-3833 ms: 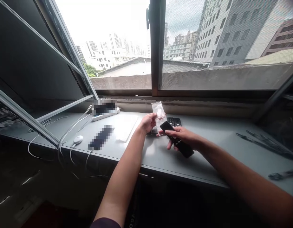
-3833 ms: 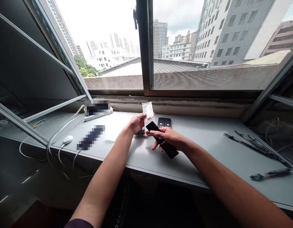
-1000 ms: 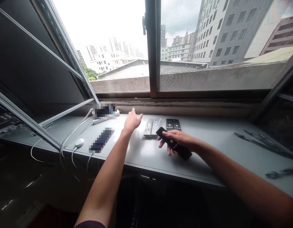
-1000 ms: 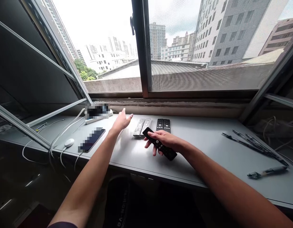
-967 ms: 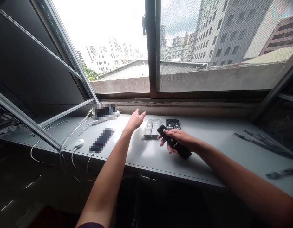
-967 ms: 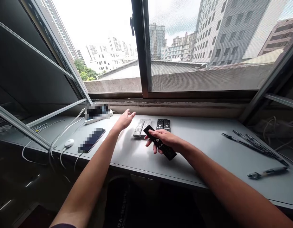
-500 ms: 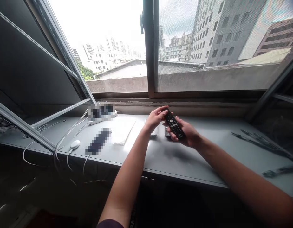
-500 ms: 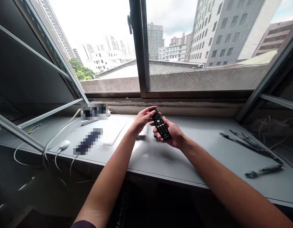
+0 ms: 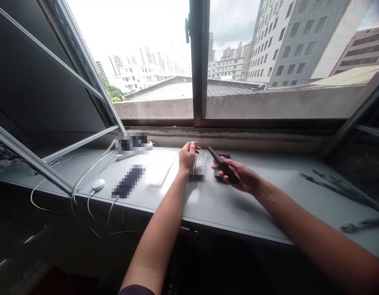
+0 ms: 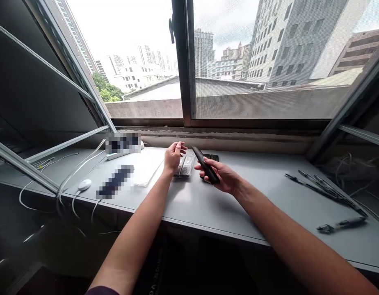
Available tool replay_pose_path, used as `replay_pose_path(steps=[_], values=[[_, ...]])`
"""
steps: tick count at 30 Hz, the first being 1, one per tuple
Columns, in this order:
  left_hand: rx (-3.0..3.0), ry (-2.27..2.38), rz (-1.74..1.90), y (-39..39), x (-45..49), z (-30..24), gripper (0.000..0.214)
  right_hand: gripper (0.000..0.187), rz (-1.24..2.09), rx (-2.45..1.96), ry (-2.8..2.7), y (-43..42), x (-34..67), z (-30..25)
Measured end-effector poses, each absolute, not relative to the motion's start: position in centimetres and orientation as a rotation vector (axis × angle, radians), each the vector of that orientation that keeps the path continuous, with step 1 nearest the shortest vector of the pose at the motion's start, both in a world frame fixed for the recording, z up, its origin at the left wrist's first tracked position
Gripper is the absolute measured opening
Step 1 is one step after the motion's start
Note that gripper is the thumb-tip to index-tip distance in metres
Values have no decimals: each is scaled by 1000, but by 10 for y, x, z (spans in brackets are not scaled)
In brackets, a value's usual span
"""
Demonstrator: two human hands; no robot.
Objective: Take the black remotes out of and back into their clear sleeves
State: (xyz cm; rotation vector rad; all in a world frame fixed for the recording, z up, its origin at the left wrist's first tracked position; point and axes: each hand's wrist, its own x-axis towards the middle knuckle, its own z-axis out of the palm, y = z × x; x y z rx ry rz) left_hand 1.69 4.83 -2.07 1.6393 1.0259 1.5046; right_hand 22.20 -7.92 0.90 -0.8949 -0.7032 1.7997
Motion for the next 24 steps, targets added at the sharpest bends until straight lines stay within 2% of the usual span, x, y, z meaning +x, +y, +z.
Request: replay_pose_path(steps=[6,10,17,24], values=[[1843,1103,1458,38,17,-22,38,34,1858,-721,-725,-79,219,9],[1967,1105,1436,35,17,-23,40,31,1892,-640,-696,-79,220,7],[1911,1156,1492,31,9,-18,45,19,1794,-773,-669,-83,212,12],[1951,1161,1470,32,7,-20,44,39,1869,-662,-761,-84,211,13]])
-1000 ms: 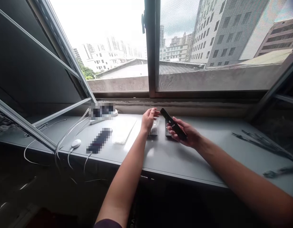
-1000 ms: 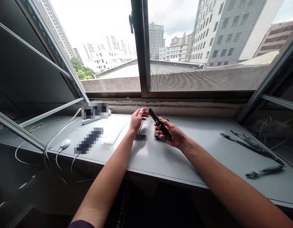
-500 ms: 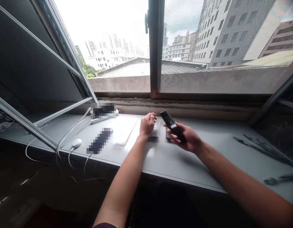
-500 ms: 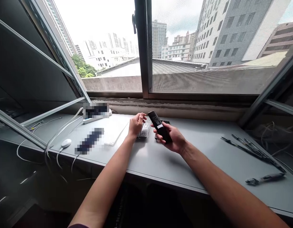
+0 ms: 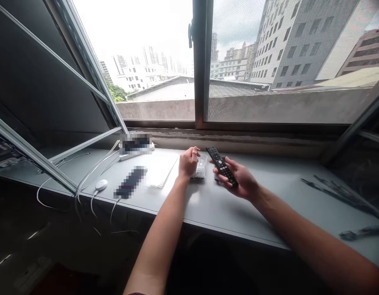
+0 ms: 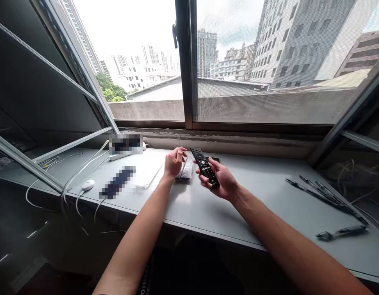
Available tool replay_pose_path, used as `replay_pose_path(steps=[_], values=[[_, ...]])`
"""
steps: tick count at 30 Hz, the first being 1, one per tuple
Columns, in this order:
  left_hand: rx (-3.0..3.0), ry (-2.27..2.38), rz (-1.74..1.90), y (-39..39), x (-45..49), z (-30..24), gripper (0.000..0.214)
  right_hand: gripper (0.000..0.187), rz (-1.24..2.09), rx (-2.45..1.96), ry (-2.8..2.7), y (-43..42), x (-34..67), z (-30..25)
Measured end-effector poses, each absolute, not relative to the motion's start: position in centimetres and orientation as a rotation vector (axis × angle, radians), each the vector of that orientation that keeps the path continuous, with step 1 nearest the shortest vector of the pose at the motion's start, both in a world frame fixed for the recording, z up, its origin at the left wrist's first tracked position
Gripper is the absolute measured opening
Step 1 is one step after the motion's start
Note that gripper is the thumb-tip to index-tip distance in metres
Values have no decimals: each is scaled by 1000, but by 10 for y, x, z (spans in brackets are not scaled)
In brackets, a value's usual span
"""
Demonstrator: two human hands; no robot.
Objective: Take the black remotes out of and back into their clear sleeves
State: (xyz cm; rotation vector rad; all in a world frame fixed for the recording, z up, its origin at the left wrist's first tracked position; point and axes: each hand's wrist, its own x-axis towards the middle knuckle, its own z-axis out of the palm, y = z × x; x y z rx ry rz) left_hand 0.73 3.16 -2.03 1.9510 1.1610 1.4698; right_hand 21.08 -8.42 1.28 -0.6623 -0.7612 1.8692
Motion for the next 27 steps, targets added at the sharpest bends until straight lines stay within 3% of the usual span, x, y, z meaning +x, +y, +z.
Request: replay_pose_path(steps=[9,27], values=[[1954,1160,1466,30,9,-19,47,38,1866,-632,-773,-83,216,9],[2025,1115,1492,36,10,-25,41,9,1773,-712,-679,-81,217,7]])
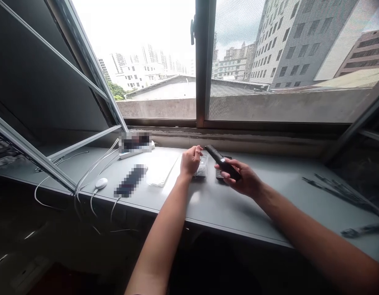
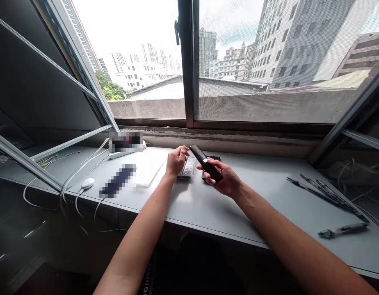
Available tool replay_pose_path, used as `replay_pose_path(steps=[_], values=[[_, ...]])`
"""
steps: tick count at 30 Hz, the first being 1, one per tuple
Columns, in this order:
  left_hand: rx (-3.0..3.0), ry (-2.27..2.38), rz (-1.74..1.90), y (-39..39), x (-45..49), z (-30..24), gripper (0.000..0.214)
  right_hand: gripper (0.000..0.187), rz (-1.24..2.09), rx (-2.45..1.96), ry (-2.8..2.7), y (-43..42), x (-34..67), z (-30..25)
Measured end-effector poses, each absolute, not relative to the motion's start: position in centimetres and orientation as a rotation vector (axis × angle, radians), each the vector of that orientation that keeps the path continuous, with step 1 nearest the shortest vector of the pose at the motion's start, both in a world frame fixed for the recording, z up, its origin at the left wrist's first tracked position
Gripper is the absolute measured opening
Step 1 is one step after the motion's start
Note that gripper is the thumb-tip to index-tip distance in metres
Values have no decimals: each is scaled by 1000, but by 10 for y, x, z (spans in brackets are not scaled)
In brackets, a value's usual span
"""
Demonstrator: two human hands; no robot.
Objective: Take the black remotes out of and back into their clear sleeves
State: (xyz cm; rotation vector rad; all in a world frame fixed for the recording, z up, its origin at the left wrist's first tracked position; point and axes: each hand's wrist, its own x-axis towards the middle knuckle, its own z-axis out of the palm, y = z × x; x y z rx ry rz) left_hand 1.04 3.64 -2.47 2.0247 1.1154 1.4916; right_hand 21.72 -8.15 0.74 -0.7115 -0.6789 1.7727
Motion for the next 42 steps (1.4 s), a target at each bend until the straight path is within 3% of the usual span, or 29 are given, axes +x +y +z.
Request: replay_pose_path(steps=[6,16,23,29,37,42], values=[[2018,1101,1489,36,11,-25,40,28,1801,-657,-709,-81,216,10],[2010,1103,1515,35,9,-23,42,20,1769,-604,-635,-84,211,10],[2023,1112,1484,35,9,-23,42,29,1728,-768,-576,-82,208,13],[2036,1089,1493,37,9,-25,42,38,1891,-610,-575,-83,212,15],[2037,1100,1464,35,10,-24,41,25,1772,-740,-558,-88,205,18],[2039,1080,1470,35,11,-23,42,36,1825,-610,-586,-83,211,11]])
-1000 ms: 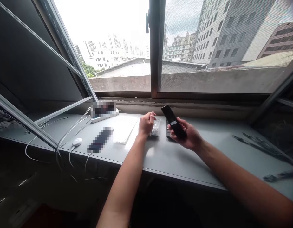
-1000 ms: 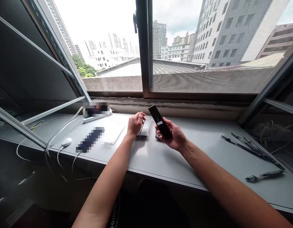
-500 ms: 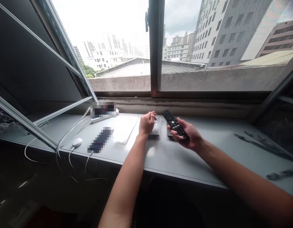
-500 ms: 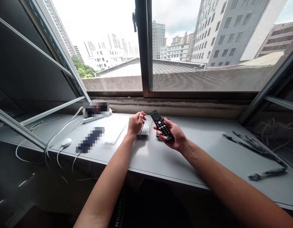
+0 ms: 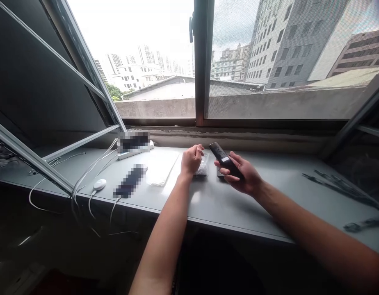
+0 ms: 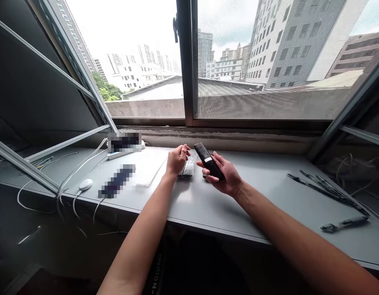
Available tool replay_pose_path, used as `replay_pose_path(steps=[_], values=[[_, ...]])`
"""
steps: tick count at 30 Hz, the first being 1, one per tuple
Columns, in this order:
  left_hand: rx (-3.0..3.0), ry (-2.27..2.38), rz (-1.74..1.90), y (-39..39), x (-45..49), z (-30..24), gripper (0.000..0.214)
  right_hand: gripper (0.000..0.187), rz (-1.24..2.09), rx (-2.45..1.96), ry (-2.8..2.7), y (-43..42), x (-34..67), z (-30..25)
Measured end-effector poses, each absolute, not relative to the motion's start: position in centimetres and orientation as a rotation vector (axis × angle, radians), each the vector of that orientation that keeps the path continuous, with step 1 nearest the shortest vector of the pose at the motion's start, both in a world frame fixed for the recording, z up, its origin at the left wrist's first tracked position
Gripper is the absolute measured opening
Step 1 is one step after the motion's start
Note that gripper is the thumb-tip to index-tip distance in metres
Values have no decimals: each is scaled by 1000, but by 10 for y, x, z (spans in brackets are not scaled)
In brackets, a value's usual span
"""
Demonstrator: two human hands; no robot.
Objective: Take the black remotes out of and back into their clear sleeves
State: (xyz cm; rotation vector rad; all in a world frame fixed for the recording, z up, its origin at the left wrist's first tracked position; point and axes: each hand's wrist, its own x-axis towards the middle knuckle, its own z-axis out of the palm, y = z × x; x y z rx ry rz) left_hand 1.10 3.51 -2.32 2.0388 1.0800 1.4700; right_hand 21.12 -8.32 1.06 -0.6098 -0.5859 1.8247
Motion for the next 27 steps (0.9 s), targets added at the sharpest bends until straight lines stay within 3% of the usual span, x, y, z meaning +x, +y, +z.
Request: replay_pose_path(steps=[5,11,16,27], values=[[2042,1097,1462,35,10,-23,42,35,1894,-538,-570,-81,215,8],[2050,1093,1447,34,9,-22,42,22,1738,-645,-531,-83,207,12],[2049,1096,1435,33,9,-23,43,30,1702,-750,-495,-78,209,10],[2062,1080,1435,34,10,-23,43,28,1742,-739,-561,-78,214,8]])
